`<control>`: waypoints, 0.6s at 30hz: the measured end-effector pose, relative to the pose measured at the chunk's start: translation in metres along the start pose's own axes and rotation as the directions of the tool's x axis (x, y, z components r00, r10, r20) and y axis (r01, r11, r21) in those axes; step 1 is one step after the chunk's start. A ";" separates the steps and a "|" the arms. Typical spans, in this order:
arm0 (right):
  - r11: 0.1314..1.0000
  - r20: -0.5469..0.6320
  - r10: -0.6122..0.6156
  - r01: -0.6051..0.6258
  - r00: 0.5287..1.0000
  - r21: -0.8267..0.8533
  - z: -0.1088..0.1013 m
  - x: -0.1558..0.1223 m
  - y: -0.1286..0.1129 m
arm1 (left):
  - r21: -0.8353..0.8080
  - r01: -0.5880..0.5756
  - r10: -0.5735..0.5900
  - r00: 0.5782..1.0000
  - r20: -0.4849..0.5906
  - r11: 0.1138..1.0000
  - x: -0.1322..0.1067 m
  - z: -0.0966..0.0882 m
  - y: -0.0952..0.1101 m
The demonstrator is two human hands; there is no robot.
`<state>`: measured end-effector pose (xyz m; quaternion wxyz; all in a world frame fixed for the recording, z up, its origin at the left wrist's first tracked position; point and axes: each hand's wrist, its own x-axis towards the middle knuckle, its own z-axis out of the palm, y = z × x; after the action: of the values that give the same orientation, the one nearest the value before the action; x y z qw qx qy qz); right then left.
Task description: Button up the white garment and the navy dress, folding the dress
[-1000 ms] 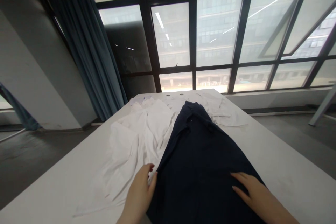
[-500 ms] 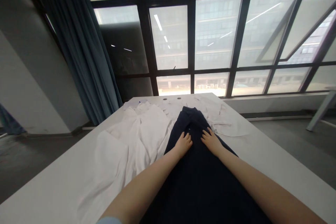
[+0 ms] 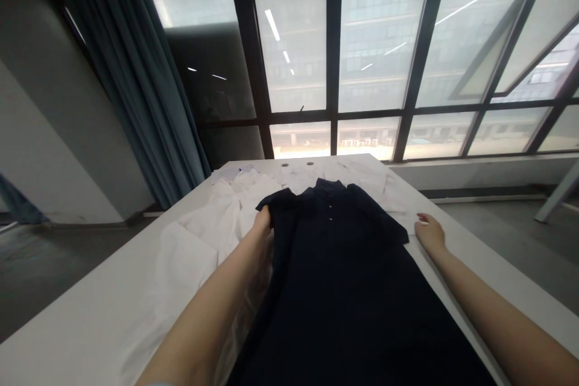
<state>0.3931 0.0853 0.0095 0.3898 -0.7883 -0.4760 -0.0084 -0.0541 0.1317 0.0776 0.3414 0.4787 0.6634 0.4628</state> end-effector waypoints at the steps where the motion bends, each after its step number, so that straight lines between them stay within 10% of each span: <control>1: 0.994 0.020 -0.113 0.113 0.993 0.010 0.003 -0.007 -0.005 | -0.016 0.037 -0.037 0.999 -0.014 0.999 0.003 -0.004 -0.003; 4: 0.872 0.156 -0.481 0.490 0.862 -0.018 0.010 -0.033 -0.028 | -0.004 0.098 -0.098 0.994 -0.056 0.995 0.005 -0.010 -0.012; 7: 0.802 0.333 -0.545 0.594 0.770 -0.064 0.017 -0.051 -0.045 | 0.043 0.102 -0.097 0.990 -0.102 0.994 0.002 -0.016 -0.017; 11: 0.854 0.379 -0.471 0.519 0.797 -0.031 0.018 -0.040 -0.046 | 0.165 0.031 0.005 0.976 -0.217 0.986 -0.011 -0.025 -0.016; 14: 0.889 0.169 -0.450 0.458 0.877 -0.013 0.004 -0.009 -0.034 | 0.477 -0.138 0.306 0.905 -0.296 0.868 -0.027 -0.025 -0.014; 18: 0.982 -0.097 -0.174 0.165 0.980 -0.092 -0.021 0.025 -0.002 | 0.664 -0.452 0.595 0.804 0.013 0.596 -0.052 -0.009 -0.014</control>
<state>0.4123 0.0914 0.0346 0.3787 -0.7590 -0.5195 -0.1028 -0.0504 0.0783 0.0682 -0.0660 0.6874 0.6402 0.3367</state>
